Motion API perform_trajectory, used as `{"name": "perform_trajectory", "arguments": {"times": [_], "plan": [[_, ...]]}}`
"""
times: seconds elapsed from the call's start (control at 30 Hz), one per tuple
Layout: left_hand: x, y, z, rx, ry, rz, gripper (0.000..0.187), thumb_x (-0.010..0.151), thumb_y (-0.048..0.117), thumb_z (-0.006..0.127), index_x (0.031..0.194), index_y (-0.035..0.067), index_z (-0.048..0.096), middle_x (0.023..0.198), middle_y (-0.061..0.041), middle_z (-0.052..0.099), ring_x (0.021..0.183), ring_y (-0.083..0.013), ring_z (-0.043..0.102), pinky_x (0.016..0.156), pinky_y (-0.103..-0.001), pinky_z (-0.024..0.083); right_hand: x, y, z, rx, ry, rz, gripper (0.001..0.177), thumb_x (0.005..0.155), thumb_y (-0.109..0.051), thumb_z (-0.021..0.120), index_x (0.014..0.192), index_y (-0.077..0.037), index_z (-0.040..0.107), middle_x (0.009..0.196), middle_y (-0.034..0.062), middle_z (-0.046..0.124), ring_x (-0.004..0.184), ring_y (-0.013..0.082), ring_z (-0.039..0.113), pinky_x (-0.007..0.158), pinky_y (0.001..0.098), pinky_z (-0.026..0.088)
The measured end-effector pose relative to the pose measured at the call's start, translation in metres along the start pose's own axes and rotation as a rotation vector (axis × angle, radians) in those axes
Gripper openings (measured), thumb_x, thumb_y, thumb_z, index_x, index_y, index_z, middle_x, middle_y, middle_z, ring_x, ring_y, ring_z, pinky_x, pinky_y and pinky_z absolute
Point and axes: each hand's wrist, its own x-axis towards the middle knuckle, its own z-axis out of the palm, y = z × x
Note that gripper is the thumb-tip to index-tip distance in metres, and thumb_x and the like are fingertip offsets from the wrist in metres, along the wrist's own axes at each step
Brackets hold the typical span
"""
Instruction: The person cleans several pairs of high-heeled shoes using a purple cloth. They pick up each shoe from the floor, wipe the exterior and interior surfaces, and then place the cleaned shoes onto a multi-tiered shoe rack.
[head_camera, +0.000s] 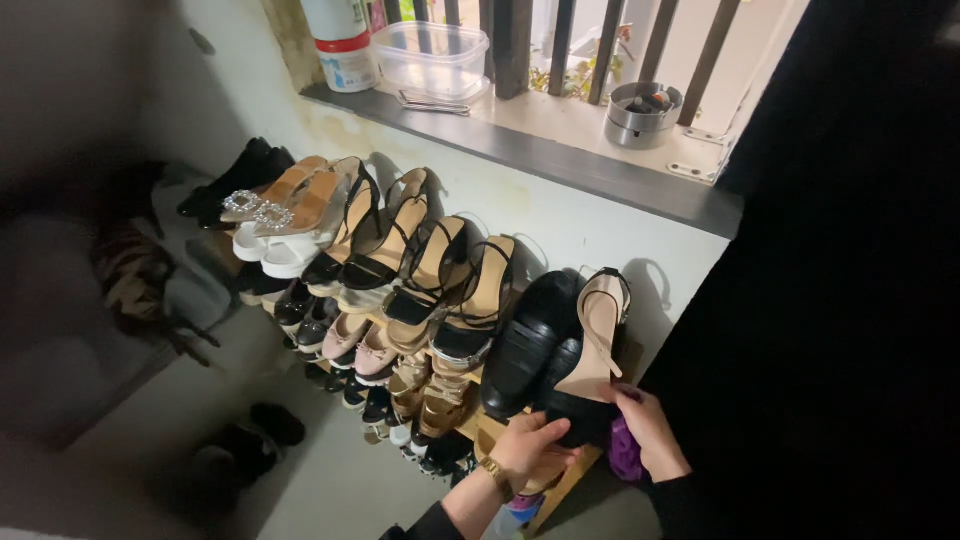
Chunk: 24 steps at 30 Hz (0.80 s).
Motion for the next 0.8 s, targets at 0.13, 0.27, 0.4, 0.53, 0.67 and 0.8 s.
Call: {"name": "perform_trajectory", "arguments": {"times": [0.13,0.27,0.4,0.53,0.67,0.8], "plan": [[0.007,-0.005,-0.005,-0.012,0.012,0.018,0.029,0.103,0.02,0.064,0.113,-0.006,0.061,0.095,-0.018,0.074,0.081,-0.0272,0.076,0.072,-0.035,0.065,0.012,0.017,0.001,0.06,0.009,-0.006,0.033,0.089,-0.025,0.073,0.11,0.0,0.077,0.103,0.0068,0.077,0.094,0.017,0.069,0.083,0.0315,0.05],[0.01,-0.004,-0.003,-0.013,0.031,0.083,0.029,0.102,0.02,0.065,0.114,-0.006,0.062,0.094,-0.017,0.073,0.079,-0.028,0.076,0.07,-0.036,0.064,-0.015,-0.011,-0.003,-0.006,0.123,-0.107,0.033,0.091,-0.033,0.076,0.106,-0.003,0.074,0.098,0.0039,0.072,0.092,0.015,0.064,0.083,0.0307,0.049],[0.027,-0.005,-0.002,-0.074,0.061,0.063,0.026,0.102,0.02,0.064,0.109,-0.004,0.06,0.092,-0.019,0.072,0.079,-0.032,0.076,0.071,-0.039,0.065,-0.024,-0.01,-0.02,0.208,0.252,-0.156,0.031,0.091,-0.033,0.079,0.105,-0.006,0.071,0.095,0.0025,0.067,0.086,0.0147,0.061,0.078,0.0307,0.049],[0.028,-0.002,0.007,-0.075,0.085,0.101,0.029,0.105,0.021,0.065,0.106,-0.007,0.057,0.095,-0.019,0.072,0.084,-0.0337,0.078,0.073,-0.041,0.066,-0.055,-0.035,-0.024,0.142,0.374,-0.301,0.027,0.092,-0.03,0.078,0.108,-0.009,0.071,0.099,-0.0001,0.068,0.091,0.0096,0.062,0.084,0.0258,0.049],[0.004,0.006,0.02,-0.029,0.088,0.05,0.043,0.102,0.037,0.062,0.113,-0.004,0.059,0.099,-0.021,0.073,0.081,-0.0296,0.077,0.071,-0.038,0.065,-0.09,-0.071,-0.016,0.313,0.256,-0.33,0.019,0.093,-0.021,0.075,0.106,-0.009,0.071,0.096,-0.0005,0.069,0.085,0.0095,0.063,0.077,0.0249,0.05],[-0.015,0.015,0.028,-0.019,0.066,0.006,0.055,0.099,0.046,0.064,0.12,-0.005,0.059,0.104,-0.022,0.074,0.084,-0.027,0.077,0.075,-0.037,0.065,-0.098,-0.084,-0.008,0.315,0.189,-0.408,0.015,0.094,-0.015,0.074,0.106,-0.006,0.071,0.099,-0.0016,0.07,0.088,0.0068,0.064,0.079,0.0212,0.049]]}}
